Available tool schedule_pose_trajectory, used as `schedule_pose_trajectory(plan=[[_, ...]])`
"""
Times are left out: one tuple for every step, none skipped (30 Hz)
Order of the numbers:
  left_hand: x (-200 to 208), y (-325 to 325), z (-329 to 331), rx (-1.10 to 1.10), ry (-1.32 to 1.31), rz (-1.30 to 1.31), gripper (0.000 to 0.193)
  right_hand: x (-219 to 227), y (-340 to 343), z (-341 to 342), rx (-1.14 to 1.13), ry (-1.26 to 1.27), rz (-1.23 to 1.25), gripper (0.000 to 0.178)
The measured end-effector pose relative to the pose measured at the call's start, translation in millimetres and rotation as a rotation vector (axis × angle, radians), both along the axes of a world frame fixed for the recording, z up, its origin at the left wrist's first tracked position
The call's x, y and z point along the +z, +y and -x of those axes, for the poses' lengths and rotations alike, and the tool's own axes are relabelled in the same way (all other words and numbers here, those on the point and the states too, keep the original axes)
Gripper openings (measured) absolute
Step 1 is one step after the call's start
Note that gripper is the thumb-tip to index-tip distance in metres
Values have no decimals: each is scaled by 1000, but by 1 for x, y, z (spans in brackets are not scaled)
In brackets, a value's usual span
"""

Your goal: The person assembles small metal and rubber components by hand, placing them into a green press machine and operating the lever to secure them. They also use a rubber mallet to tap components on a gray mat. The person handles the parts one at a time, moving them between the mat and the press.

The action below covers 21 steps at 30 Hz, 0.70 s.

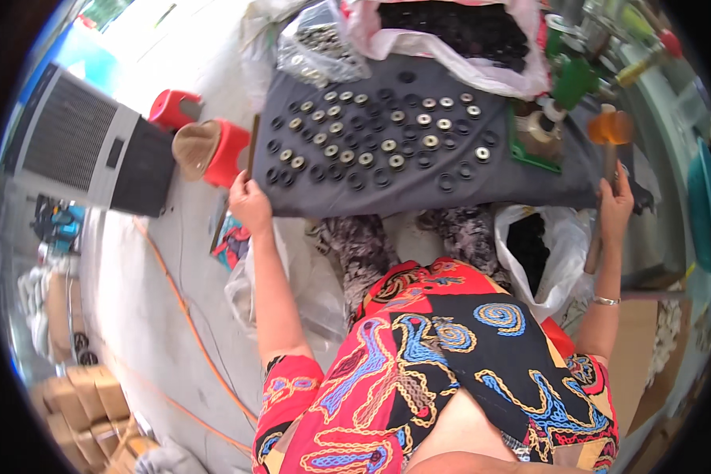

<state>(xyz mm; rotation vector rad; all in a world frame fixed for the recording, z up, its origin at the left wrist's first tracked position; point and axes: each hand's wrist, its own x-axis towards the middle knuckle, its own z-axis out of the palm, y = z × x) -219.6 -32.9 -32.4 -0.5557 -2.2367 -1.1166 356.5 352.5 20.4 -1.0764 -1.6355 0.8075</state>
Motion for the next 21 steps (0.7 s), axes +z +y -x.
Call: schedule_pose_trajectory(plan=[[-2, -2, -2, -59, 18, 7, 27, -8, 14, -3, -20, -50, -16, 53], [4, 2, -13, -128, -29, 2, 28, -8, 20, -1, -76, -205, -125, 54], [13, 4, -21, -199, -76, -4, 28, -10, 26, 1, -135, -358, -235, 54], [17, 5, -27, -227, -65, 28, 29, -9, 29, 4, -196, -512, -345, 54], [20, 5, -31, -259, -54, 60, 31, -8, 33, 7, -222, -597, -319, 55], [24, 7, -35, -292, -42, 92, 32, -8, 36, 10, -250, -681, -291, 55], [30, 5, -40, -298, 10, 150, 34, -8, 39, 15, -274, -762, -264, 55], [37, 6, -45, -310, 63, 207, 35, -8, 41, 20, -293, -819, -263, 54], [44, 7, -50, -319, 118, 265, 36, -8, 42, 24, -311, -875, -261, 53], [52, 5, -57, -359, 127, 316, 36, -10, 43, 31, -319, -930, -261, 52], [51, 2, -58, -386, 152, 358, 32, -10, 47, 35, -298, -985, -323, 51], [47, -1, -61, -405, 176, 401, 29, -12, 52, 29, -272, -1035, -389, 50], [50, 1, -65, -381, 171, 485, 23, -14, 61, 38, -238, -1046, -470, 49], [37, 1, -59, -363, 252, 506, 16, -19, 73, 38, -83, -878, -522, 47], [32, 8, -53, -344, 246, 618, 10, -34, 91, 25, -66, -847, -495, 46], [27, 17, -49, -301, 225, 604, 8, -40, 97, 14, -97, -882, -431, 46], [33, 34, -48, -327, 220, 619, 9, -47, 105, -8, -210, -973, -400, 46], [39, 41, -49, -327, 172, 604, 9, -52, 119, -21, -305, -1012, -412, 45], [40, 43, -54, -348, 109, 586, 8, -52, 127, -27, -366, -920, -406, 44], [41, 37, -56, -331, 84, 605, 9, -40, 140, -26, -289, -774, -366, 43], [41, 34, -56, -324, 60, 622, 9, -25, 156, -19, -254, -537, -363, 43]])
